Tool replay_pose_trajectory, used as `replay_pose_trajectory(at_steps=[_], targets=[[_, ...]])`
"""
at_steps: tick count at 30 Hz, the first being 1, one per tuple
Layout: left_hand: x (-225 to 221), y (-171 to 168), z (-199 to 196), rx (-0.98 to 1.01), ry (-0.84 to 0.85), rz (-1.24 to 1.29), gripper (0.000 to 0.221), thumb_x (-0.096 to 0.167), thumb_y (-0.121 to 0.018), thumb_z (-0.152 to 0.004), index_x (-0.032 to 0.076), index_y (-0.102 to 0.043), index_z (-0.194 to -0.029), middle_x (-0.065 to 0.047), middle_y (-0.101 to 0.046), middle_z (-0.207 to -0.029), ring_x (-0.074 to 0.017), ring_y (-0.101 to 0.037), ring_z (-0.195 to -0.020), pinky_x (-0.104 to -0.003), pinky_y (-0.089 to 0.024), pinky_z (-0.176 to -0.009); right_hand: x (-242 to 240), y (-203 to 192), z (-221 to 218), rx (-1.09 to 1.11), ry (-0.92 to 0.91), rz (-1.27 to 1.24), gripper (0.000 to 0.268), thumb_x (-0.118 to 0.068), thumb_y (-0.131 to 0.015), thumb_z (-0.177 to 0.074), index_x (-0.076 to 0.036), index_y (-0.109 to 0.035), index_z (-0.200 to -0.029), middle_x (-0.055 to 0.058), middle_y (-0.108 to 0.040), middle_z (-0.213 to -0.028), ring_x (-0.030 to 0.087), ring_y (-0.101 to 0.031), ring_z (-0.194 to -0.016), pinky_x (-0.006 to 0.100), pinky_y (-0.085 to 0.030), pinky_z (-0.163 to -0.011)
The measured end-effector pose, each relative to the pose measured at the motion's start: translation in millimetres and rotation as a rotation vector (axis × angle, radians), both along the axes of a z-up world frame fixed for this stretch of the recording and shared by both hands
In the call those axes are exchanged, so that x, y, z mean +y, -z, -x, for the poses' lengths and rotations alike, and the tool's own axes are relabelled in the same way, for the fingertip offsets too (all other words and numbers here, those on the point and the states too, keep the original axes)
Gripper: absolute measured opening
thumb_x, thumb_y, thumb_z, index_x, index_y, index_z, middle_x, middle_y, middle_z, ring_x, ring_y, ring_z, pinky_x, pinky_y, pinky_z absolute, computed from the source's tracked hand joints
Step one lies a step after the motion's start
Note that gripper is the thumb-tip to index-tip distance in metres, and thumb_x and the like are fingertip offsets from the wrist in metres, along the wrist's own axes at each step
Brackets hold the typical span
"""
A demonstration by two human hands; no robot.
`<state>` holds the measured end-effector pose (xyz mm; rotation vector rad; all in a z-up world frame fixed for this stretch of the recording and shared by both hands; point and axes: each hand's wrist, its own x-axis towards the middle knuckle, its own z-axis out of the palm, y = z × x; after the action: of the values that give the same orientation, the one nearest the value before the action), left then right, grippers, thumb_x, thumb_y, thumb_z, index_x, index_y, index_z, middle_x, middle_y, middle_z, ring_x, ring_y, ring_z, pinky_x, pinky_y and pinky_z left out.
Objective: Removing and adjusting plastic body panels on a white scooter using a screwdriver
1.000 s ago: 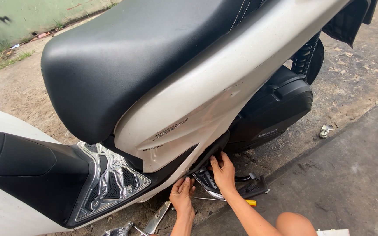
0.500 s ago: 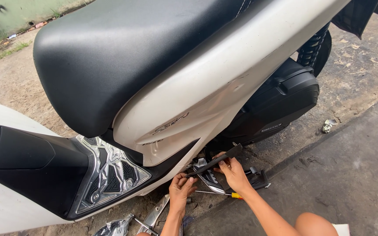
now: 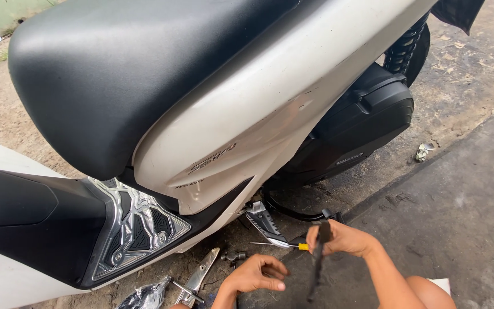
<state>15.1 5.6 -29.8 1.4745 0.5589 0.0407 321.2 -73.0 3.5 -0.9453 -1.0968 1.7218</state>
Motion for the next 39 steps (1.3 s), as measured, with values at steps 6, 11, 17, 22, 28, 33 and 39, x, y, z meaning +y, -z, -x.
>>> replay_pose_trajectory(at_steps=[6, 11, 17, 22, 28, 33, 39], targets=[[13.4, 9.6, -4.6, -0.055, -0.492, 0.019, 0.049, 0.043, -0.071, -0.086, 0.000, -0.068, -0.109, -0.017, -0.076, -0.098, -0.0271, -0.077, -0.096, -0.038, -0.065, -0.080, -11.7, 112.2, -21.1, -0.910, -0.171, 0.371, 0.023, -0.016, -0.083, -0.075, -0.008, -0.080, -0.097, 0.002, -0.077, -0.085, 0.015, -0.068, -0.075, 0.028, -0.056, -0.074], [4.2, -5.9, -31.3, 0.036, -0.742, 0.051, 0.040, 0.036, -0.075, -0.087, -0.001, -0.067, -0.100, -0.013, -0.072, -0.089, -0.0222, -0.078, -0.088, -0.032, -0.057, -0.070, -11.8, 168.7, 34.6, -1.541, -0.322, 0.372, 0.043, -0.033, -0.083, -0.082, -0.026, -0.072, -0.124, -0.001, -0.074, -0.105, 0.017, -0.070, -0.095, 0.036, -0.055, -0.092], [-2.4, -10.7, -46.4, -0.007, -0.834, 0.006, 0.032, 0.028, -0.075, -0.087, -0.001, -0.073, -0.100, -0.008, -0.067, -0.078, -0.0158, -0.062, -0.068, -0.031, -0.059, -0.066, -7.4, 137.7, 39.7, -1.346, -0.043, 0.397, 0.052, -0.037, -0.069, -0.096, -0.028, -0.054, -0.146, 0.000, -0.075, -0.121, 0.014, -0.076, -0.098, 0.031, -0.061, -0.099], [-0.7, 3.7, -46.6, -0.028, -0.829, -0.013, 0.032, 0.028, -0.076, -0.088, -0.001, -0.073, -0.099, -0.008, -0.066, -0.073, -0.0168, -0.064, -0.063, -0.029, -0.056, -0.058, -16.5, 198.8, -22.3, -1.621, 0.123, 0.381, 0.083, 0.005, -0.061, -0.084, -0.026, -0.032, -0.155, -0.013, -0.025, -0.168, 0.021, -0.053, -0.138, 0.038, -0.054, -0.110], [3.0, 8.2, -44.8, -0.072, -0.837, 0.023, 0.023, 0.020, -0.077, -0.089, -0.002, -0.073, -0.096, -0.009, -0.069, -0.071, -0.0151, -0.063, -0.061, -0.028, -0.052, -0.056, -16.5, 236.4, -35.9, -1.822, 0.067, 0.193, 0.033, -0.004, -0.057, -0.091, -0.018, -0.060, -0.120, -0.001, -0.060, -0.120, 0.024, -0.065, -0.112, 0.038, -0.062, -0.093], [3.1, 1.6, -43.0, -0.069, -0.824, 0.064, 0.025, 0.021, -0.078, -0.089, -0.001, -0.073, -0.098, -0.009, -0.070, -0.073, -0.0155, -0.064, -0.063, -0.027, -0.051, -0.056, 1.1, 217.2, -46.8, -2.090, -0.110, -0.050, 0.023, -0.009, -0.065, -0.088, -0.016, -0.070, -0.110, 0.002, -0.067, -0.115, 0.023, -0.057, -0.112, 0.038, -0.047, -0.096], [4.7, -0.8, -43.5, -0.063, -0.809, 0.084, 0.025, 0.021, -0.078, -0.088, -0.001, -0.074, -0.098, -0.010, -0.071, -0.071, -0.0160, -0.065, -0.063, -0.027, -0.050, -0.057, 5.3, 110.0, -62.1, -1.913, -0.076, 0.033, 0.021, -0.017, -0.064, -0.086, -0.016, -0.072, -0.106, 0.004, -0.071, -0.111, 0.027, -0.062, -0.109, 0.040, -0.052, -0.089]])
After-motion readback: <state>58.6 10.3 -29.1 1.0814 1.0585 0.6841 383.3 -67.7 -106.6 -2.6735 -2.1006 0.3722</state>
